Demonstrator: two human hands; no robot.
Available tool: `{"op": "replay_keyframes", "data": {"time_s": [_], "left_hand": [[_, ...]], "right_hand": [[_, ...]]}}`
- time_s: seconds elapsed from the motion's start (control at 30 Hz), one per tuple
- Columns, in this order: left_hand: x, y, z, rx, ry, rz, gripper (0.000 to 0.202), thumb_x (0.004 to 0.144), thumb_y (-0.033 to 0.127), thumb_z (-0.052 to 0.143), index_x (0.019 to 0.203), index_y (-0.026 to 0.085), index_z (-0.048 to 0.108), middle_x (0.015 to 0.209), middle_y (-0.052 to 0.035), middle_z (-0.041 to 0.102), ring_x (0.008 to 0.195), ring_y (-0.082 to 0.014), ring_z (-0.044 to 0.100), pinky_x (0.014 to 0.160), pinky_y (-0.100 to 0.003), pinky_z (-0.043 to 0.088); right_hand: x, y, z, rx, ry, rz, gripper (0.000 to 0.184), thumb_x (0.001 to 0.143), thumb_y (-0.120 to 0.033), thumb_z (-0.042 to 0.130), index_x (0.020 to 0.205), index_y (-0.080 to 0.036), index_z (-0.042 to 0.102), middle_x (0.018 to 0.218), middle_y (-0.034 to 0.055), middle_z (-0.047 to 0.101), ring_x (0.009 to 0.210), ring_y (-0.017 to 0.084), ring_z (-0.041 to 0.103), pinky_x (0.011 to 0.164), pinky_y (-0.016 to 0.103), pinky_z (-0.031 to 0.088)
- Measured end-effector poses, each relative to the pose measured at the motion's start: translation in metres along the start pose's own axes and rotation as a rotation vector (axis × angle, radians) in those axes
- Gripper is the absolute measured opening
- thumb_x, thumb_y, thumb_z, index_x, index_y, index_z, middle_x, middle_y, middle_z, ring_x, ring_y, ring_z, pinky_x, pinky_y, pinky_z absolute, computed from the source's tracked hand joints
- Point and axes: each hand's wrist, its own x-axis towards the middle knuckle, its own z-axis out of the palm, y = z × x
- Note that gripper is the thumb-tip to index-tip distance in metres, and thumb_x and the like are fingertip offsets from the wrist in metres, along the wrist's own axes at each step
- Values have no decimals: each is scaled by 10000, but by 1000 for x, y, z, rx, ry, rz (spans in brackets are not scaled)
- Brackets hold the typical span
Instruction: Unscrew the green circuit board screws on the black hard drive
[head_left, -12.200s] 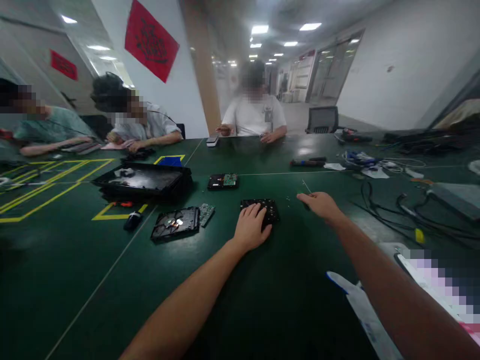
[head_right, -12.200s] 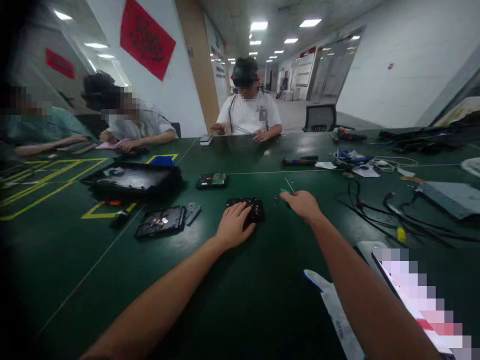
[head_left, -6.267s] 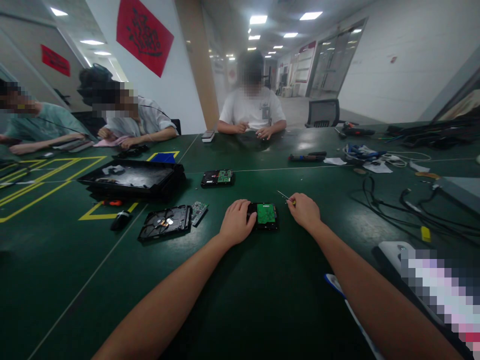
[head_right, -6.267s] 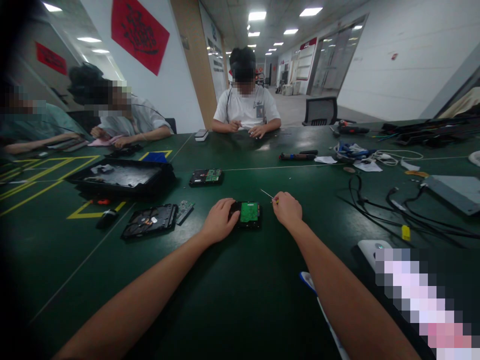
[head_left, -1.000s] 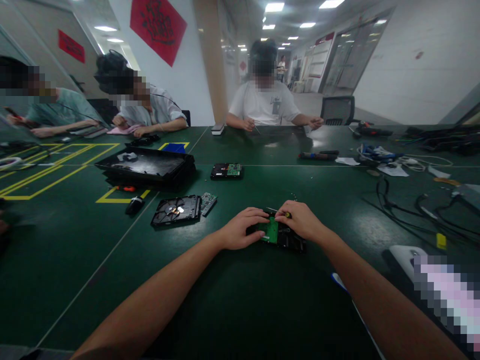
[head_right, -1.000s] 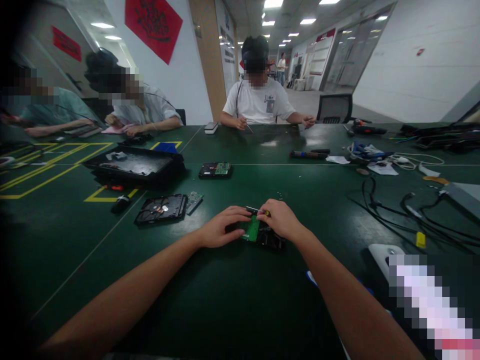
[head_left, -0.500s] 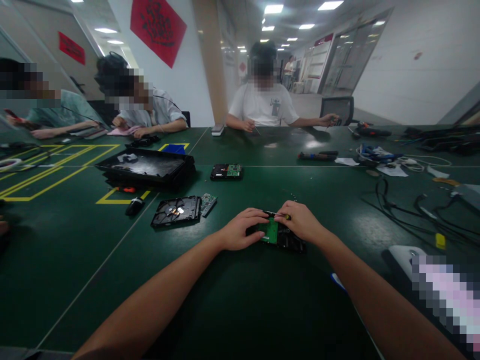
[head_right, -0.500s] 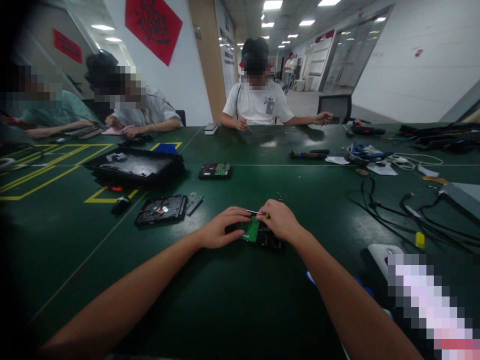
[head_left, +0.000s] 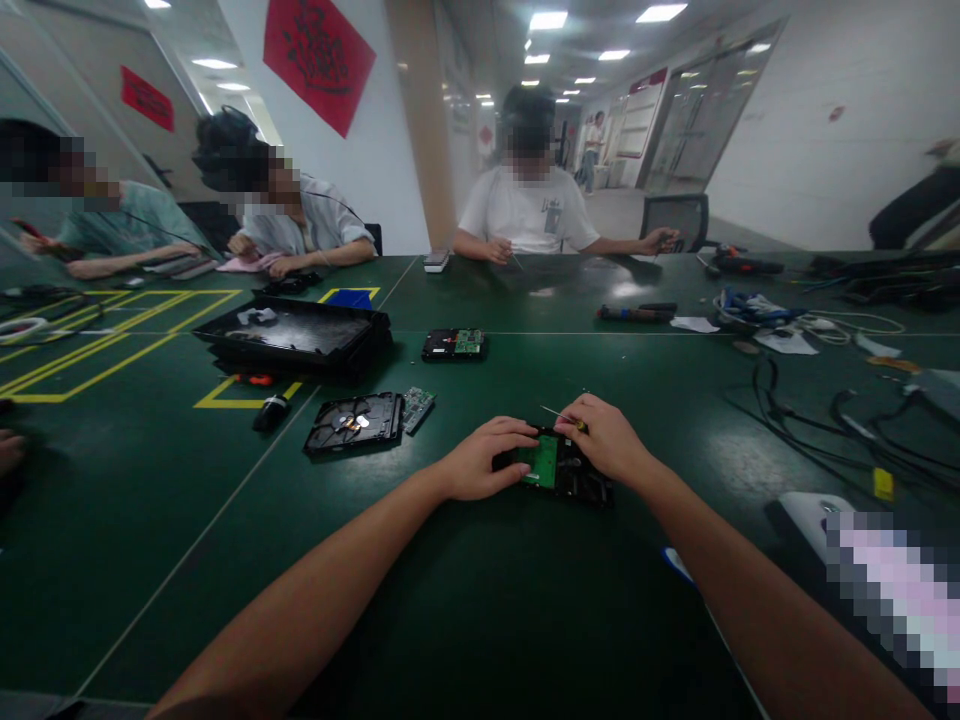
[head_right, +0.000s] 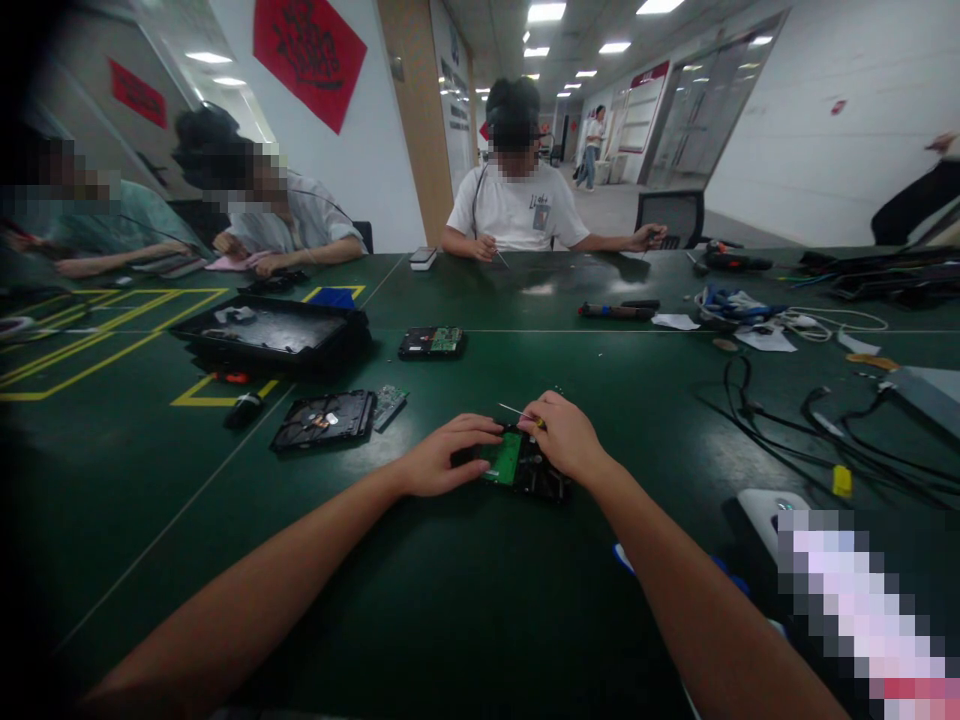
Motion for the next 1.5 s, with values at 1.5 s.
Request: {"op": "replay_keyframes", "data": {"time_s": [1.5], "left_hand": [[1,2,-1,-12,-4,-14,453,942,360,645,1376,240,599,1418,-119,597,1356,-280,515,1159,-527,401]], "right_hand": [[-4,-8,4,1,-90,43,213,989,-331,566,932,-223,740,991,54,652,863,184,617,798,347,461]]}}
